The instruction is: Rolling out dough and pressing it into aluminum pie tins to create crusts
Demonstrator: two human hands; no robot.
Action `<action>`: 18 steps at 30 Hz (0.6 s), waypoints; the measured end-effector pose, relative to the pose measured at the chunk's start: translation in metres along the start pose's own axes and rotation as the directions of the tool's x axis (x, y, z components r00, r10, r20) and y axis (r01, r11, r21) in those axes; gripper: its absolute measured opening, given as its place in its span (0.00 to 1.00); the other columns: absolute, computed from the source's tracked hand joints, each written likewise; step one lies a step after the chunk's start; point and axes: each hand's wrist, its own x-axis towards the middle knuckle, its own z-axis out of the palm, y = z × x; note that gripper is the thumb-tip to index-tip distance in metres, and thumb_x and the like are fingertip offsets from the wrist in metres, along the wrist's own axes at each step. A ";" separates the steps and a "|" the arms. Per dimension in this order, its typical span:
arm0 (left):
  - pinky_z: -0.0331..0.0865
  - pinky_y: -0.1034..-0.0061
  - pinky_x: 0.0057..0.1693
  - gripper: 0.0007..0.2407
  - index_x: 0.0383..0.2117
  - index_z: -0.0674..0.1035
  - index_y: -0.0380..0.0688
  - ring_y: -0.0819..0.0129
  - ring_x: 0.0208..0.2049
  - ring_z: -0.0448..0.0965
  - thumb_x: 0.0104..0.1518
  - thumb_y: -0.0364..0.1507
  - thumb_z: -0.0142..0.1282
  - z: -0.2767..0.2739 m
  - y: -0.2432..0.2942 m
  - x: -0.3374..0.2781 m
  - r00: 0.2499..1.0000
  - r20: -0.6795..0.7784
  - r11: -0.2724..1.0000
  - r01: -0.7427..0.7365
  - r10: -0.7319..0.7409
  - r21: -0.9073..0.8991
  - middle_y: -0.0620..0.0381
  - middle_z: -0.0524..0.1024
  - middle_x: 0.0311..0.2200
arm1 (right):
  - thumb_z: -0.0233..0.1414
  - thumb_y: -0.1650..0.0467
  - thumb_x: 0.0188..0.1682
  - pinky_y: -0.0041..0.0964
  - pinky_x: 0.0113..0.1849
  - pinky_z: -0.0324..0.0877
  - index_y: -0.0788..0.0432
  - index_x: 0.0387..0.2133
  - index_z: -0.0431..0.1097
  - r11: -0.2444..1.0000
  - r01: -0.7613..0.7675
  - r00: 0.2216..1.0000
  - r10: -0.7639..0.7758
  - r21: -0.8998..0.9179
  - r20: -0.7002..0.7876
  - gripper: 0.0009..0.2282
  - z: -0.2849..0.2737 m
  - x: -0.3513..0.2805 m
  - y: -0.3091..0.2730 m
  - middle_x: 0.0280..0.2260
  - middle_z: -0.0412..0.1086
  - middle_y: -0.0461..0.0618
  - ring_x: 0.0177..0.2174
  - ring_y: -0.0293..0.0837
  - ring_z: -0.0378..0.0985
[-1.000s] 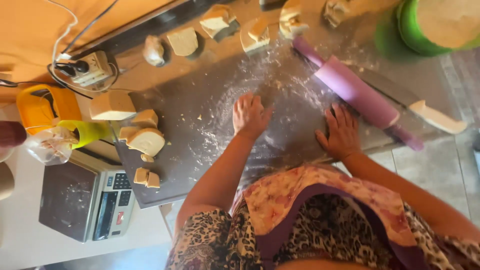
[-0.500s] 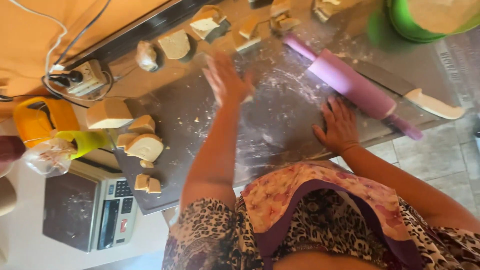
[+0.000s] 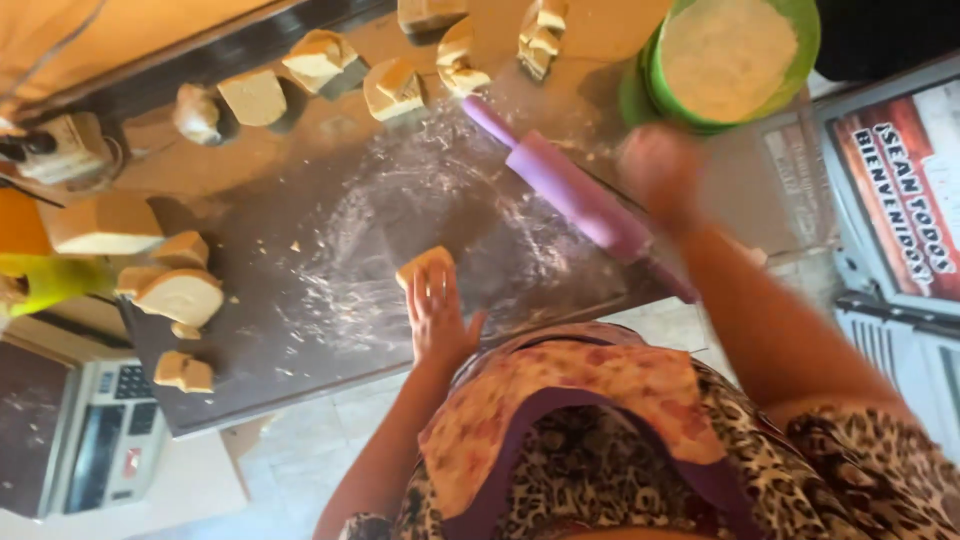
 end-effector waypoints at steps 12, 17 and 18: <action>0.63 0.57 0.62 0.33 0.59 0.71 0.46 0.49 0.59 0.67 0.42 0.32 0.71 0.013 -0.044 0.013 0.981 -0.127 0.975 0.123 -0.148 -0.183 0.49 0.69 0.59 | 0.57 0.71 0.54 0.45 0.26 0.61 0.46 0.30 0.71 0.780 -0.339 0.914 0.406 -0.527 0.014 0.05 -0.079 0.052 0.336 0.29 0.68 0.44 0.30 0.44 0.71; 0.65 0.60 0.57 0.27 0.55 0.74 0.47 0.51 0.49 0.72 0.45 0.36 0.67 0.020 -0.069 0.014 0.965 -0.122 0.882 0.157 -0.233 -0.444 0.50 0.73 0.51 | 0.58 0.78 0.58 0.40 0.24 0.56 0.45 0.28 0.63 0.901 -0.271 0.945 0.316 -0.340 0.085 0.15 0.015 0.088 0.189 0.28 0.61 0.36 0.29 0.33 0.66; 0.67 0.64 0.55 0.27 0.54 0.75 0.49 0.55 0.47 0.74 0.43 0.36 0.67 0.011 -0.070 0.010 0.930 -0.087 0.763 0.236 -0.356 -0.602 0.53 0.74 0.48 | 0.59 0.80 0.56 0.40 0.27 0.60 0.50 0.30 0.67 0.969 -0.174 0.968 0.201 -0.177 0.148 0.12 0.051 0.071 0.090 0.31 0.63 0.42 0.31 0.37 0.69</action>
